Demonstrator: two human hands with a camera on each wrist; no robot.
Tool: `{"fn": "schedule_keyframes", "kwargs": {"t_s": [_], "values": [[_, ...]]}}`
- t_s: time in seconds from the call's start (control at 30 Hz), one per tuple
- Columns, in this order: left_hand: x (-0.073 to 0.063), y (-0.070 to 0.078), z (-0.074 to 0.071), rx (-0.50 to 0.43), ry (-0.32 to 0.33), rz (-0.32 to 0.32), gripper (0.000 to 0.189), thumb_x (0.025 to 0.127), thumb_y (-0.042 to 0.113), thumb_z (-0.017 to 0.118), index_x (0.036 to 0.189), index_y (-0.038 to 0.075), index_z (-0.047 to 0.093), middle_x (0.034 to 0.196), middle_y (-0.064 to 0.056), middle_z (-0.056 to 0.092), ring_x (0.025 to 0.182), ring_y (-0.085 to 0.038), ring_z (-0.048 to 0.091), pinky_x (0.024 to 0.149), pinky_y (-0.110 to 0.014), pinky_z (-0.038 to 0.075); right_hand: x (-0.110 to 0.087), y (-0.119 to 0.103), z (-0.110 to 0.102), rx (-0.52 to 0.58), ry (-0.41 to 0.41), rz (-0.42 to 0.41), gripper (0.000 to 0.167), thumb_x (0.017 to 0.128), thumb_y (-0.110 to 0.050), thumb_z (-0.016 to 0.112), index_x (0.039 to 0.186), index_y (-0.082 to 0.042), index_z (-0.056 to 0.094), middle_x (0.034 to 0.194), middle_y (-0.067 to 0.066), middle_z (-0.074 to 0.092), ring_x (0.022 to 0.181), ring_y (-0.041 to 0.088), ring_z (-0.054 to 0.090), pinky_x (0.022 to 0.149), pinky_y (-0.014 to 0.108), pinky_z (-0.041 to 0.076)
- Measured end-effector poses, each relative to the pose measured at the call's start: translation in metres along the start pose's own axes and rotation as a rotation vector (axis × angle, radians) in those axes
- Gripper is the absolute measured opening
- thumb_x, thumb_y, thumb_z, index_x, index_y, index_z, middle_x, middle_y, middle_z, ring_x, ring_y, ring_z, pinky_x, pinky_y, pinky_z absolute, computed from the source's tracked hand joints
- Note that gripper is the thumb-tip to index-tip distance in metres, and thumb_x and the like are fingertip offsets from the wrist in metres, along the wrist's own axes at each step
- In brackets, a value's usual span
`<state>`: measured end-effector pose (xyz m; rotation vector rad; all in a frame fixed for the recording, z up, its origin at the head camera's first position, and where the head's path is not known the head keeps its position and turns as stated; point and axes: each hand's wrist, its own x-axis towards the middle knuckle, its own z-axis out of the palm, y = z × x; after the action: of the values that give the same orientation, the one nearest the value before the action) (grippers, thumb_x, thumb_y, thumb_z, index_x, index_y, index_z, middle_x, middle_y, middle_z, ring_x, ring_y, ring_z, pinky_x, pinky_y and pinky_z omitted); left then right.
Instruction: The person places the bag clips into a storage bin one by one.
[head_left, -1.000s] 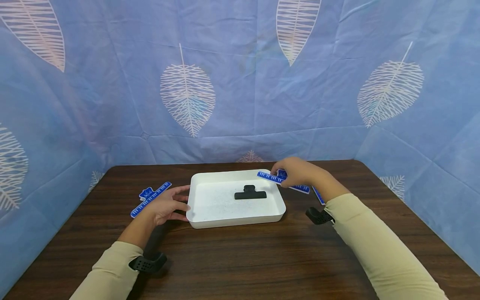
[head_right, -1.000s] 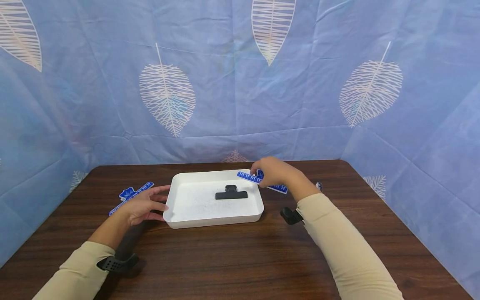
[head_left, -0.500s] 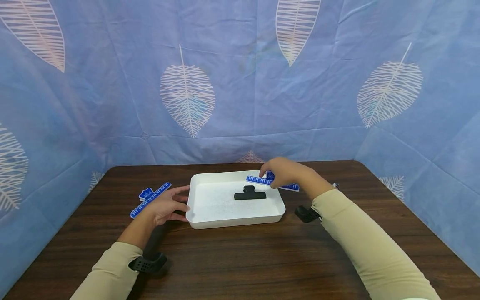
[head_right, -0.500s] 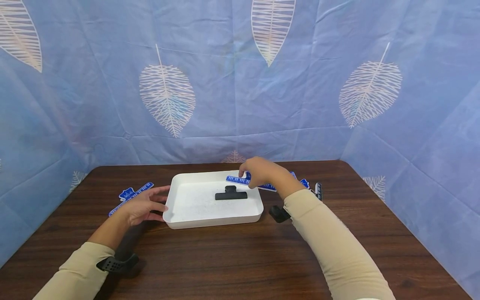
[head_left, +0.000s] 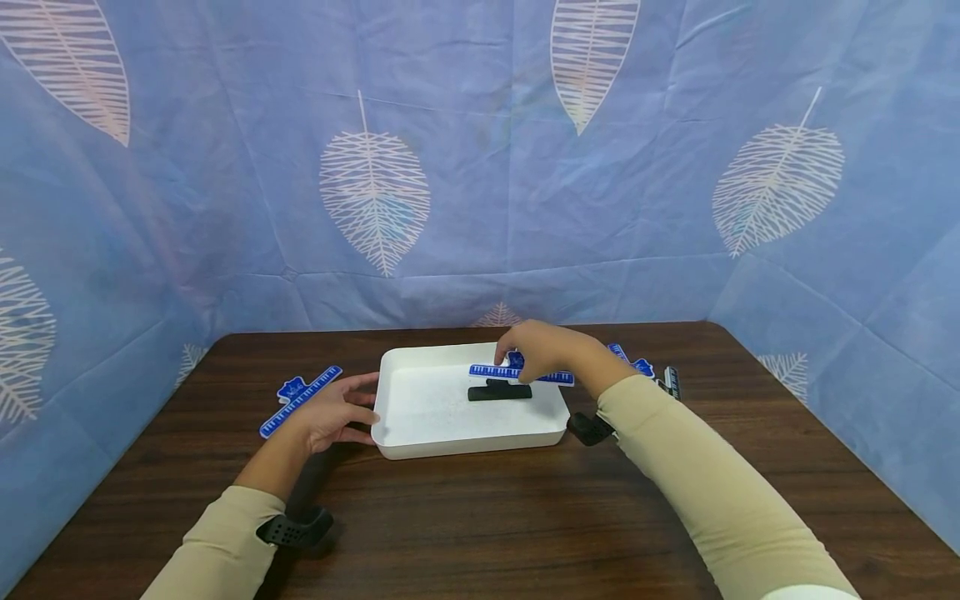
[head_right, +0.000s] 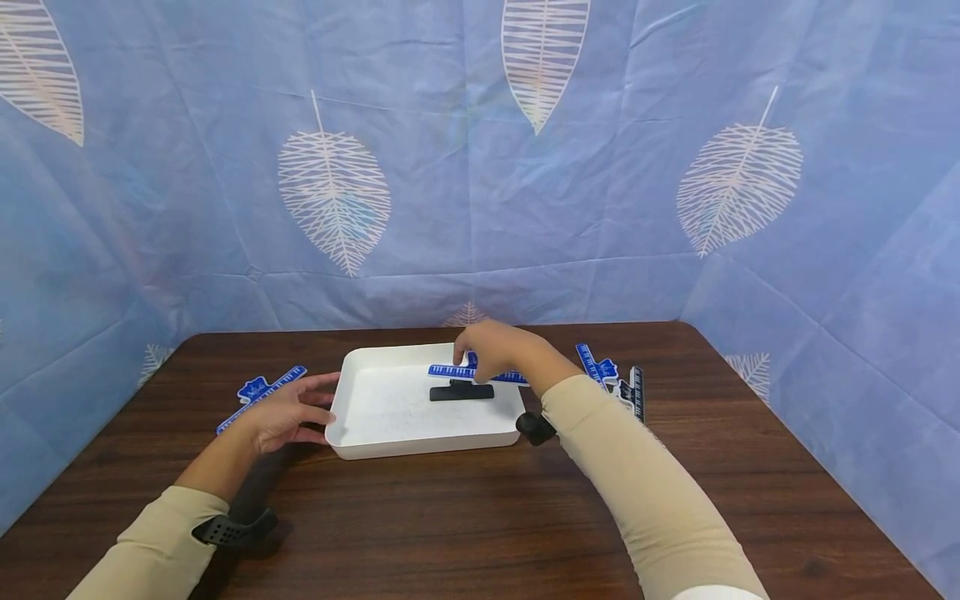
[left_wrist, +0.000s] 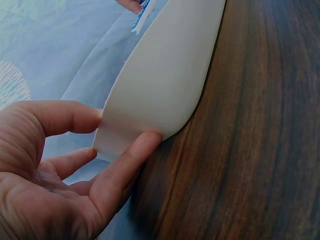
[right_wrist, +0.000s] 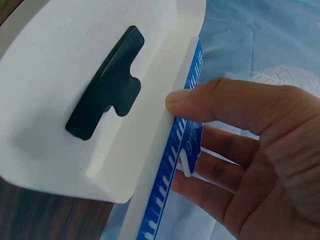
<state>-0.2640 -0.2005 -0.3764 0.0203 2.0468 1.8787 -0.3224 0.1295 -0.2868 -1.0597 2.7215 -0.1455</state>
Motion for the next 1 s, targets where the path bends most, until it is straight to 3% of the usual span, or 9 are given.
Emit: {"fn": "schedule_keyframes", "kwargs": {"t_s": [0.23, 0.63, 1.0], "values": [[-0.001, 0.0, 0.0, 0.001, 0.005, -0.005, 0.081, 0.084, -0.009, 0.064, 0.153, 0.006, 0.025, 0.144, -0.032, 0.035, 0.111, -0.043, 0.057, 0.077, -0.05, 0.058, 0.016, -0.008, 0.006, -0.001, -0.038, -0.023, 0.037, 0.079, -0.004, 0.076, 0.114, -0.016, 0.071, 0.121, 0.004, 0.065, 0.092, 0.014, 0.058, 0.085, 0.032, 0.053], [-0.001, 0.002, 0.001, 0.0, -0.003, -0.014, 0.081, 0.085, -0.009, 0.063, 0.154, 0.006, 0.023, 0.144, -0.031, 0.034, 0.112, -0.044, 0.056, 0.078, -0.05, 0.057, 0.037, -0.016, 0.022, 0.028, -0.098, -0.005, 0.036, 0.078, -0.004, 0.078, 0.111, -0.018, 0.072, 0.123, 0.004, 0.065, 0.107, 0.017, 0.06, 0.092, 0.033, 0.052], [0.001, 0.002, 0.0, -0.004, 0.0, -0.011, 0.081, 0.084, -0.01, 0.063, 0.154, 0.005, 0.024, 0.145, -0.032, 0.035, 0.112, -0.044, 0.056, 0.078, -0.051, 0.057, 0.051, -0.014, 0.022, 0.008, -0.147, 0.042, 0.033, 0.078, -0.004, 0.078, 0.107, -0.019, 0.072, 0.12, 0.001, 0.064, 0.115, 0.021, 0.057, 0.096, 0.037, 0.05]]}}
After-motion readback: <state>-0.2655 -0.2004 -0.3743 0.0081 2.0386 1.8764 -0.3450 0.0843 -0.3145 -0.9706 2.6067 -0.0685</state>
